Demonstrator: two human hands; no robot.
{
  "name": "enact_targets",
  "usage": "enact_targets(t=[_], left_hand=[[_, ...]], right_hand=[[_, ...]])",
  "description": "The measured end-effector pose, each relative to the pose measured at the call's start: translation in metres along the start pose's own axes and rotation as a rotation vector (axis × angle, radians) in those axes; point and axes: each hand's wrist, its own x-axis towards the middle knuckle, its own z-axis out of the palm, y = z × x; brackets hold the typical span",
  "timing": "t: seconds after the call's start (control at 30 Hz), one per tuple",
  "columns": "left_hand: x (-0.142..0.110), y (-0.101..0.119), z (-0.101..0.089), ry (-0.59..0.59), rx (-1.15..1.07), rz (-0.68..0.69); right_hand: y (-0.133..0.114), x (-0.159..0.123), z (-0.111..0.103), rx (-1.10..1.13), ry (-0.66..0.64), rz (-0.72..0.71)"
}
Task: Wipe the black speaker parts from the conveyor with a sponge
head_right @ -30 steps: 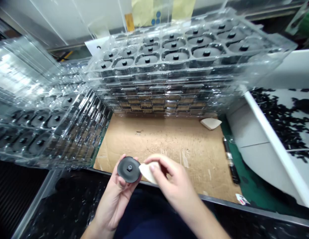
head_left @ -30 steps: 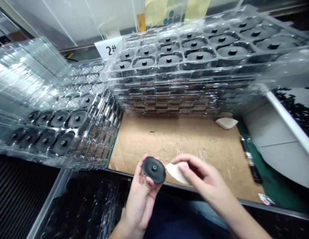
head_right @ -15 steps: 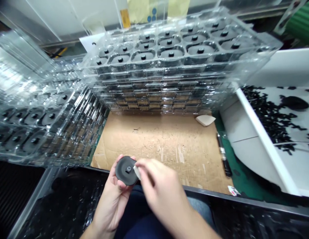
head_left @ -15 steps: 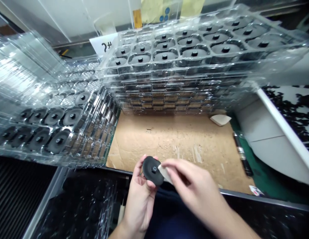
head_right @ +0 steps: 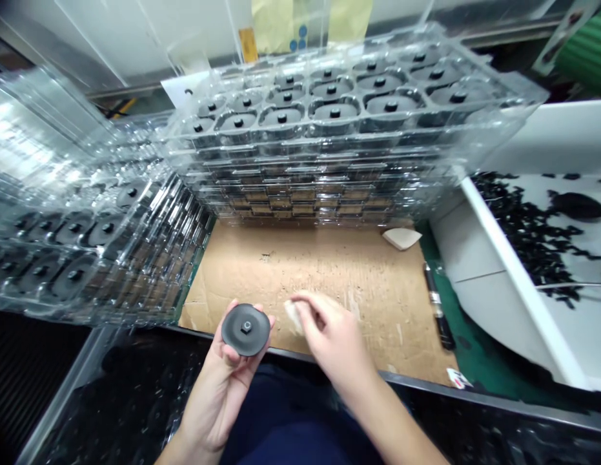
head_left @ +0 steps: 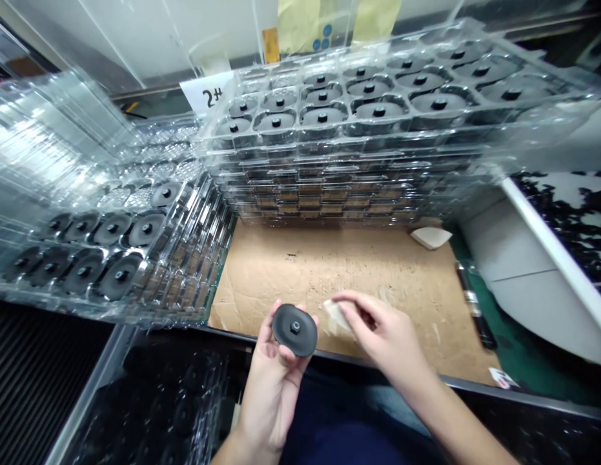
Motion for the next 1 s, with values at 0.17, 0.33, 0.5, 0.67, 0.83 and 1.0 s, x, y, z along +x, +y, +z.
enact_targets(t=[0.17,0.33,0.5,0.67,0.83,1.0], left_hand=[[0.0,0.006,0.001,-0.026,-0.019,-0.005],[-0.005,0.006,0.005,-0.047,0.018,0.015],[-0.013,0.004,0.01,-0.095,0.024,-0.038],[-0.014,0.005,0.01,-0.097,0.024,-0.052],[-0.011,0.011,0.008,-0.088,0.044,-0.02],[-0.017,0.011,0.014,-0.063,0.052,-0.054]], right_hand=[[0.045,-0.013,0.013,-0.018,-0.006,0.052],[0.003,-0.027,-0.001,0.037,-0.014,0.003],[-0.057,-0.014,-0.023,0.132,-0.213,-0.419],[-0.064,-0.009,-0.017,0.109,-0.251,-0.42],[-0.046,-0.028,-0.023,0.189,-0.418,-0.245],[-0.041,-0.034,-0.032,0.163,-0.237,-0.164]])
